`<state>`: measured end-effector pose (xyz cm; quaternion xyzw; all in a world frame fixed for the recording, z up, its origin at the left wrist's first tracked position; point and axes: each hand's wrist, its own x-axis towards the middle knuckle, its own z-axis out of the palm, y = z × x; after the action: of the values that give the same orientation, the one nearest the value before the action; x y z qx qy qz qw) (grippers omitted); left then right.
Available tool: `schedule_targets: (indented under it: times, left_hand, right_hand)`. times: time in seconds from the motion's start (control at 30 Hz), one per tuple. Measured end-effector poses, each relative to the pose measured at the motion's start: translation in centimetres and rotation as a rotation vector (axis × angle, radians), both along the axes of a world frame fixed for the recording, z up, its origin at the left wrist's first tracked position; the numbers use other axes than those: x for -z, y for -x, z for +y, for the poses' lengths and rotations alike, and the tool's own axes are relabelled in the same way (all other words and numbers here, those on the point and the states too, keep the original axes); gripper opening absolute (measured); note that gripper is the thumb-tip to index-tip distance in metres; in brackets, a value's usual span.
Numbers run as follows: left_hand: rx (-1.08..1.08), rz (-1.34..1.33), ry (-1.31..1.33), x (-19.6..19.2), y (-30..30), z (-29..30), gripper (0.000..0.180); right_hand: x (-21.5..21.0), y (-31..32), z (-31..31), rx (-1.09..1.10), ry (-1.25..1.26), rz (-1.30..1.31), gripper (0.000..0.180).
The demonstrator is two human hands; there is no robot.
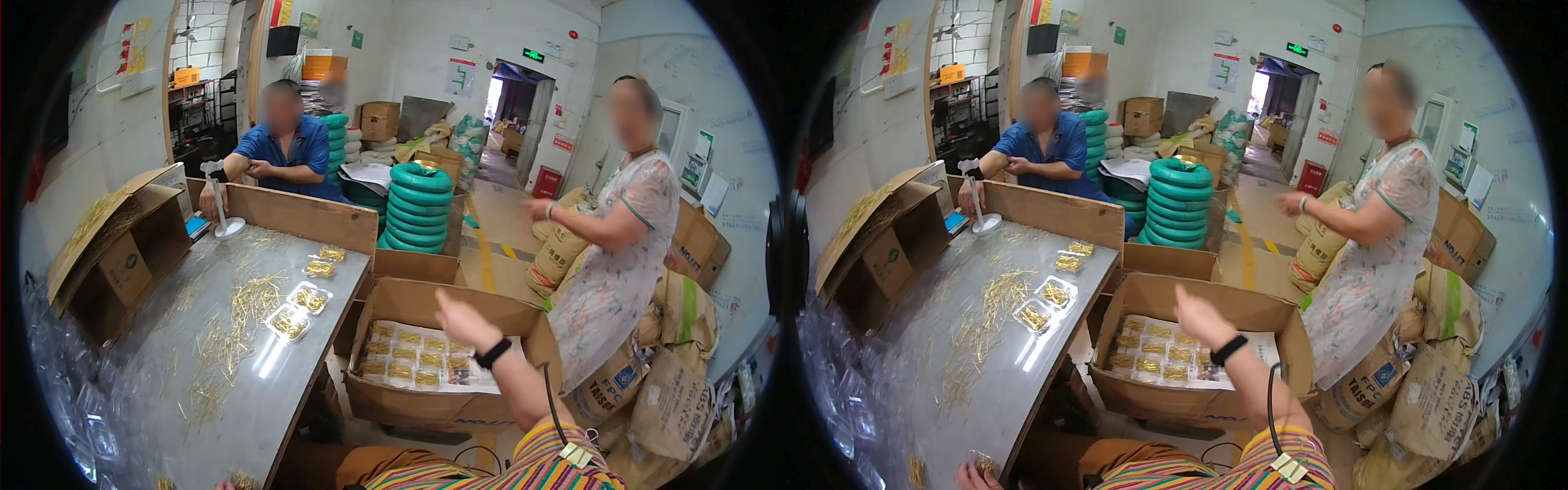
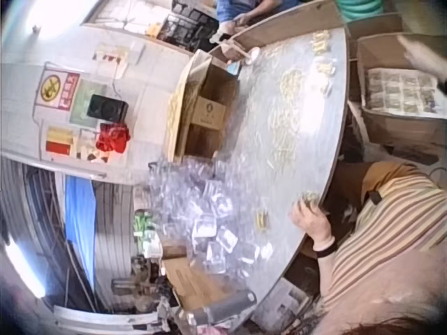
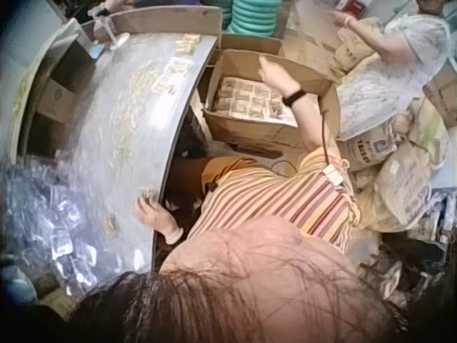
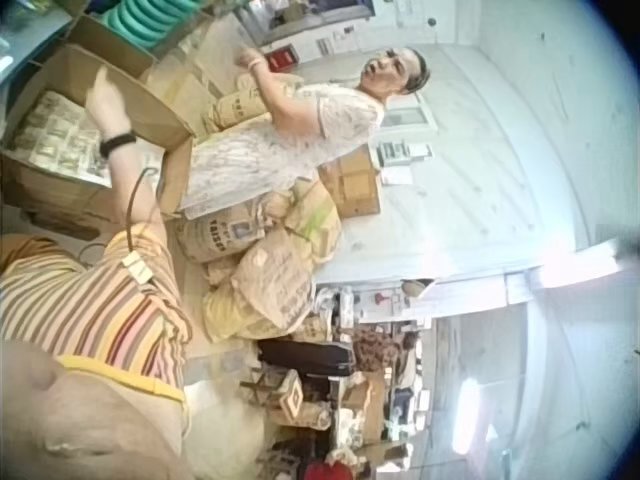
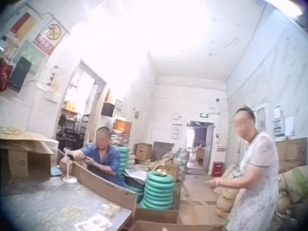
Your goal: Manually counting and placing gold-colored metal clips into clear plastic trays and then into a shipping box.
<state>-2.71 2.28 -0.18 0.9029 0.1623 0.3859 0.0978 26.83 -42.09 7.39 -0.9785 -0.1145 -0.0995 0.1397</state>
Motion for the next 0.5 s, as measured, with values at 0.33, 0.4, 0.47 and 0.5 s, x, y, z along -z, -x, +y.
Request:
schedule_targets:
  times: [0.33, 0.4, 0.47, 0.5]
  left_hand:
    - [-0.001, -0.009, -0.019, 0.1, -0.1, -0.1, 0.04]
    - [-0.032, -0.008, -0.031, 0.2, 0.1, 0.2, 0.039]
    - [-0.07, 0.014, -0.064, 0.7, 0.7, 0.7, 0.039]
    - [-0.06, 0.015, -0.028, 0.9, 0.8, 0.8, 0.038]
  right_hand:
    - [-20.9, -11.6, -8.5, 0.589, -0.085, -0.44, 0.062]
    - [-19.2, -11.6, -6.2, 0.452, -0.063, -0.356, 0.05]
    - [-14.4, -10.3, -3.8, 0.2, -0.046, -0.368, 0.036]
    - [-12.2, -9.5, -3.0, 0.144, -0.024, -0.345, 0.034]
